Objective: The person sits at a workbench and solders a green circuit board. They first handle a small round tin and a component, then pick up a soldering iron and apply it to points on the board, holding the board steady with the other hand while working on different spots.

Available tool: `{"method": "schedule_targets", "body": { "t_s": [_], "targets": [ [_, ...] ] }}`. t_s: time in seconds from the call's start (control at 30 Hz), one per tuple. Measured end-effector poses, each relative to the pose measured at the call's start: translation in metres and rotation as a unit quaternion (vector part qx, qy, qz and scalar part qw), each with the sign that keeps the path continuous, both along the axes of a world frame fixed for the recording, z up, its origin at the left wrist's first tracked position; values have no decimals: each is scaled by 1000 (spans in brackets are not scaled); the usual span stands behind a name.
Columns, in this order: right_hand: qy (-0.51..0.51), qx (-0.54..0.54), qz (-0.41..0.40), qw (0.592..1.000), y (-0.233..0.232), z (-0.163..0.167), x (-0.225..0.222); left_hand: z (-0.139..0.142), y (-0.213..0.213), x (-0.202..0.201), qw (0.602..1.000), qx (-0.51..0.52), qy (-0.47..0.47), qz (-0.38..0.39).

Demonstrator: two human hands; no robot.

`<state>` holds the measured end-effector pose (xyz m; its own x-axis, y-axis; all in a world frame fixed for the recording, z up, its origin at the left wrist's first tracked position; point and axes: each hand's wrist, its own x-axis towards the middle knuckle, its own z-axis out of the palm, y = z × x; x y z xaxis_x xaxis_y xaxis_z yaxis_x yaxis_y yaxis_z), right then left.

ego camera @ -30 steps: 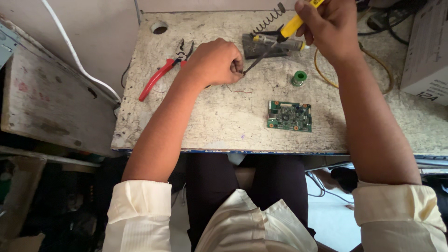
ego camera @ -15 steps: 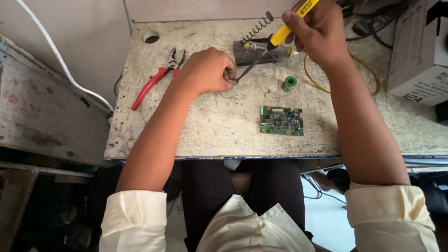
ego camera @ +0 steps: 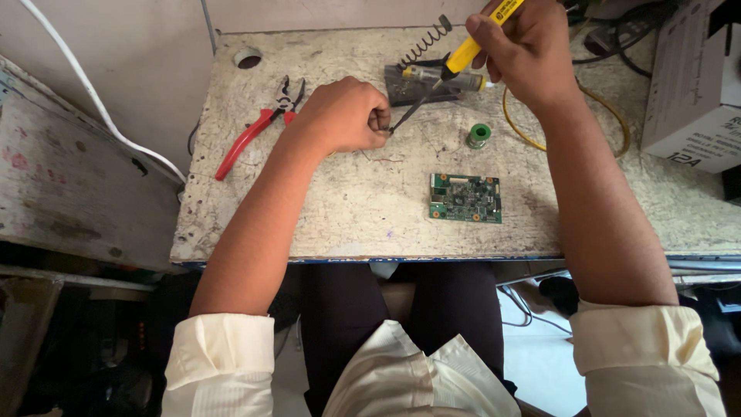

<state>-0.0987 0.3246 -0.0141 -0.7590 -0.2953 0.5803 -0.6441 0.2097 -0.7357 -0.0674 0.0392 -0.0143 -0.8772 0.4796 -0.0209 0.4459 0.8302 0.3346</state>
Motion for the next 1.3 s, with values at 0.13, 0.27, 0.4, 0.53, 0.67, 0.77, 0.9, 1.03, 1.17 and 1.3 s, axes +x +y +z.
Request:
{"method": "schedule_targets", "body": {
  "t_s": [0.13, 0.27, 0.4, 0.53, 0.67, 0.77, 0.9, 1.03, 1.17, 1.3],
  "targets": [
    [-7, -17, 6, 1000, 0, 0, 0, 1, 2, 0, 1000, 3, -11, 3],
    [-8, -11, -6, 1000, -1, 1, 1, 2, 0, 2, 1000, 21, -11, -1],
    [-8, -12, 0, 1000, -2, 2, 2, 2, 0, 2, 1000, 23, -15, 0],
    [-17, -25, 6, 1000, -1, 2, 1, 1, 1, 0, 999, 23, -29, 9],
    [20, 8, -16, 1000, 3, 2, -1, 2, 2, -1, 999, 21, -24, 7],
    [-61, -41, -54, 996, 9, 2, -3, 3, -2, 1, 999, 45, -17, 3],
    [-43, -85, 2, 995, 10, 0, -7, 4, -2, 1, 999, 41, -21, -1],
    [-71, -96, -1, 993, 7, -3, -7, 4, 0, 2, 999, 33, -19, 7],
    [-61, -94, 20, 993, 2, -6, -6, 6, 1, 2, 999, 22, -24, 8],
    [-48, -73, 24, 996, 1, -5, -8, 8, 3, 3, 999, 11, -38, 18]
  ]
}}
